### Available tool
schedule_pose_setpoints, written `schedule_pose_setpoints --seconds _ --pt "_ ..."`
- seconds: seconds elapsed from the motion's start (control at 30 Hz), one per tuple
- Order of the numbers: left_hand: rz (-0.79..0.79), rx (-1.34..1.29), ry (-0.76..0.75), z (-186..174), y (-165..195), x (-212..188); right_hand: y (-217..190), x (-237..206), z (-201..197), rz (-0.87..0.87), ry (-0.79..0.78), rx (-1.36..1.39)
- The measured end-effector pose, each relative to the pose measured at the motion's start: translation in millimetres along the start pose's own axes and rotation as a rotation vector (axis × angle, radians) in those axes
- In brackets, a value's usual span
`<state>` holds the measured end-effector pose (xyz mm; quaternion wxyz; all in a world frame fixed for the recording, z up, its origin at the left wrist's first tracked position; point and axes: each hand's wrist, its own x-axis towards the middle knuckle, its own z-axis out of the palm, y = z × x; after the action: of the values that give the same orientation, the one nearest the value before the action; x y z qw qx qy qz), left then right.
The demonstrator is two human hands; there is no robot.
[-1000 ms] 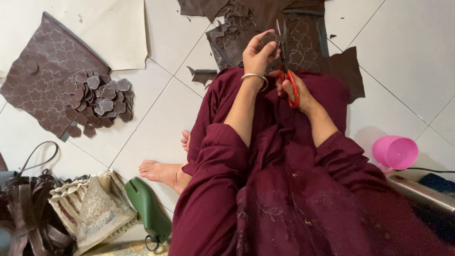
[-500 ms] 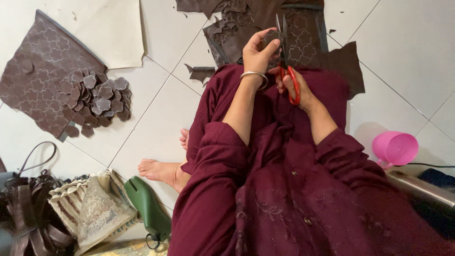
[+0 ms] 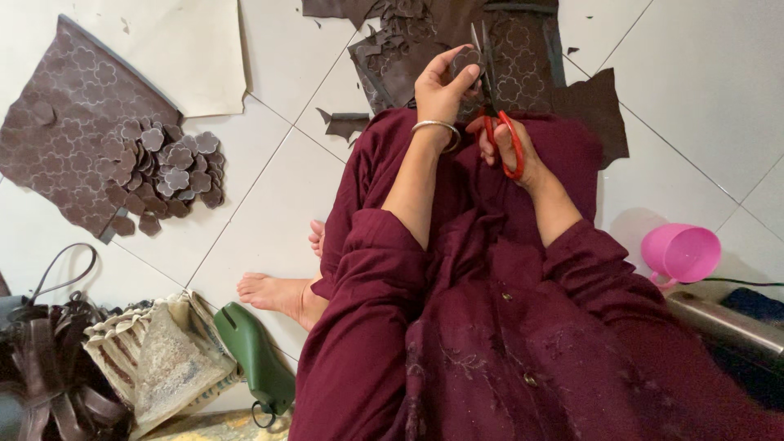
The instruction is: The person sits on the floor and uses red-handled scissors to cut flower-shaped pieces from a sheet of patterned brown material. They hold the material with one hand and cut along the outlines with the other, placing the finished pieces into a pile on the floor.
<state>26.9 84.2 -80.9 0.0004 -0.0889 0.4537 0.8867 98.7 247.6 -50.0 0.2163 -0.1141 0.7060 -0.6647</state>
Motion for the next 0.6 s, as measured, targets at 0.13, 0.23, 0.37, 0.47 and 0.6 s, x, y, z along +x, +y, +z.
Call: schedule_pose_setpoints --seconds 0.13,0.23,0.37,0.47,0.6 --pt "0.001 0.004 0.026 0.1 1.5 1.4 -2.2 -0.1 -1.3 -0.015 -0.002 -0.047" --pt "-0.004 0.012 0.053 0.8 3.7 0.9 -4.0 -0.1 -2.4 0.010 -0.008 -0.029" --pt "0.022 -0.013 0.063 0.0 6.3 0.1 -4.6 -0.6 -3.9 -0.003 -0.010 -0.060" --pt "0.042 -0.013 0.068 -0.9 6.3 1.2 -2.5 0.4 -4.7 -0.002 -0.004 -0.082" --pt "0.043 -0.012 0.061 -0.6 4.4 2.3 1.4 3.4 -5.1 0.027 0.020 -0.074"
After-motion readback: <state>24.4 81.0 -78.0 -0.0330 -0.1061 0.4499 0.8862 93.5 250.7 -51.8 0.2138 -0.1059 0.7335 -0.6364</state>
